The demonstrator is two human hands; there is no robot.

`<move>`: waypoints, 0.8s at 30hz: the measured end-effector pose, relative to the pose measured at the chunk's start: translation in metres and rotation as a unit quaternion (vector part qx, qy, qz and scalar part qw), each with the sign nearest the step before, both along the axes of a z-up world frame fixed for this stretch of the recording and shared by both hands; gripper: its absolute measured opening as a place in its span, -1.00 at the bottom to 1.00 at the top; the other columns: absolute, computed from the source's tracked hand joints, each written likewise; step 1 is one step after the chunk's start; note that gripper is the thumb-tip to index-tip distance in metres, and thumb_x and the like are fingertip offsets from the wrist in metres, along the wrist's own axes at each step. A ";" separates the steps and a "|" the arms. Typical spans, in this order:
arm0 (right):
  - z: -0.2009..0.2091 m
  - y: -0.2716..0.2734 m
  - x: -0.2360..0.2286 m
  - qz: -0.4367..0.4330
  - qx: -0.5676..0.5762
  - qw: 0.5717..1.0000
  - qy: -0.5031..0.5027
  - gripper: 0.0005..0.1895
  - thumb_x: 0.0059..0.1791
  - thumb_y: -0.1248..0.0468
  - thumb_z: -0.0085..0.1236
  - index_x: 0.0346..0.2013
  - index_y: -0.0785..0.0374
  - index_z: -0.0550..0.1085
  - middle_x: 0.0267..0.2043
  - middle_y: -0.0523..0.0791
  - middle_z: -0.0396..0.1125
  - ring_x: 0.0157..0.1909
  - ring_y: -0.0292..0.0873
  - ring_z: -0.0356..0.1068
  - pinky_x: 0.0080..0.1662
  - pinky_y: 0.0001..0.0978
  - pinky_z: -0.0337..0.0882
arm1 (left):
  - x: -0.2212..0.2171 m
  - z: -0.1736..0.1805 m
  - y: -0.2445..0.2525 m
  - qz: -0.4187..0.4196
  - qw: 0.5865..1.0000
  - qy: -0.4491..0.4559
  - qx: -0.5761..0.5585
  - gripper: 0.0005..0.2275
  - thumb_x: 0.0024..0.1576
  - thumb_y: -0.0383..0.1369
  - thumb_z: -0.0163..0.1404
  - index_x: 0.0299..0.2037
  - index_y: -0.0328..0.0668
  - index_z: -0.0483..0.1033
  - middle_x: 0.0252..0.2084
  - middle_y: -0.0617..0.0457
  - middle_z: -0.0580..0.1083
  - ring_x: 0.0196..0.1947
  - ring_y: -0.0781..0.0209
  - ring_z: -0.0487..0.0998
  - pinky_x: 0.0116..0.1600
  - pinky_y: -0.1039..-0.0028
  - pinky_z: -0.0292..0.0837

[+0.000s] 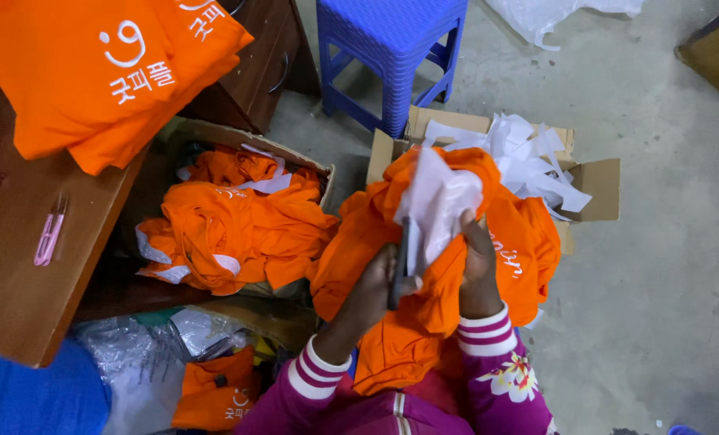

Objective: The person uses a pair of scissors to cut white paper strips into smaller pieces. The person holds the paper with one hand and cuts with the other, repeatedly trimming the strips over a pile of orange t-shirts.

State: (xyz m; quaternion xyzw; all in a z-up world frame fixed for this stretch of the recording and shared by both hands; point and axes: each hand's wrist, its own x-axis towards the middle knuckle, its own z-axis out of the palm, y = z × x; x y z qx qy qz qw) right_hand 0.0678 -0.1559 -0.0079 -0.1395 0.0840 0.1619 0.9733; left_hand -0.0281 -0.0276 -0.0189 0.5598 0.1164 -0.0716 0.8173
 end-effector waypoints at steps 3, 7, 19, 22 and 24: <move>0.040 -0.018 -0.013 0.023 -0.380 0.917 -0.121 0.12 -0.22 0.17 0.49 0.56 0.03 0.11 0.41 -0.09 0.29 0.33 -0.17 0.31 0.41 -0.01 0.29 | 0.007 0.033 0.014 0.048 0.998 -0.018 -0.034 -0.67 0.02 -0.61 0.21 -0.04 -0.19 0.44 -0.47 0.25 0.34 -0.50 0.51 0.39 -0.41 0.73 0.26; 0.085 -0.027 -0.062 0.080 -0.622 0.750 -0.211 0.37 -0.37 0.23 0.60 0.56 0.00 -0.10 0.36 -0.02 0.11 0.26 -0.09 0.24 0.35 -0.05 0.31 | 0.008 0.019 0.018 0.139 0.988 -0.055 -0.030 -0.77 0.09 -0.66 0.01 -0.26 -0.13 0.24 -0.63 0.28 0.17 -0.68 0.50 0.18 -0.52 0.65 0.04; -0.021 -0.120 -0.065 0.034 -0.851 0.479 -0.211 -0.51 -0.09 0.04 0.41 0.15 -0.20 0.61 0.03 -0.27 0.55 0.06 -0.24 0.54 0.11 -0.40 0.49 | 0.011 0.058 0.091 0.238 0.955 -0.059 -0.165 -0.48 -0.18 -0.67 0.21 0.09 -0.41 0.57 0.04 -0.16 0.59 0.12 -0.10 0.59 0.30 -0.06 0.50; -0.024 -0.120 -0.054 0.016 -0.860 0.460 -0.220 -0.55 -0.05 0.15 0.31 0.15 -0.15 0.60 -0.01 -0.16 0.53 -0.02 0.06 0.53 0.01 -0.09 0.53 | -0.003 0.077 0.062 0.248 0.961 0.008 -0.124 -0.52 -0.22 -0.77 0.26 -0.01 -0.43 0.58 -0.14 -0.10 0.61 -0.06 0.06 0.62 0.10 0.13 0.59; -0.001 -0.104 -0.052 -0.013 -0.861 0.449 -0.240 -0.53 0.03 0.33 0.14 0.26 0.07 0.53 0.15 0.03 0.46 0.07 0.32 0.47 0.05 0.20 0.48 | 0.000 0.109 0.049 0.251 0.962 0.039 -0.101 -0.53 -0.24 -0.83 0.30 -0.08 -0.43 0.59 -0.25 -0.06 0.62 -0.17 0.15 0.63 -0.02 0.24 0.65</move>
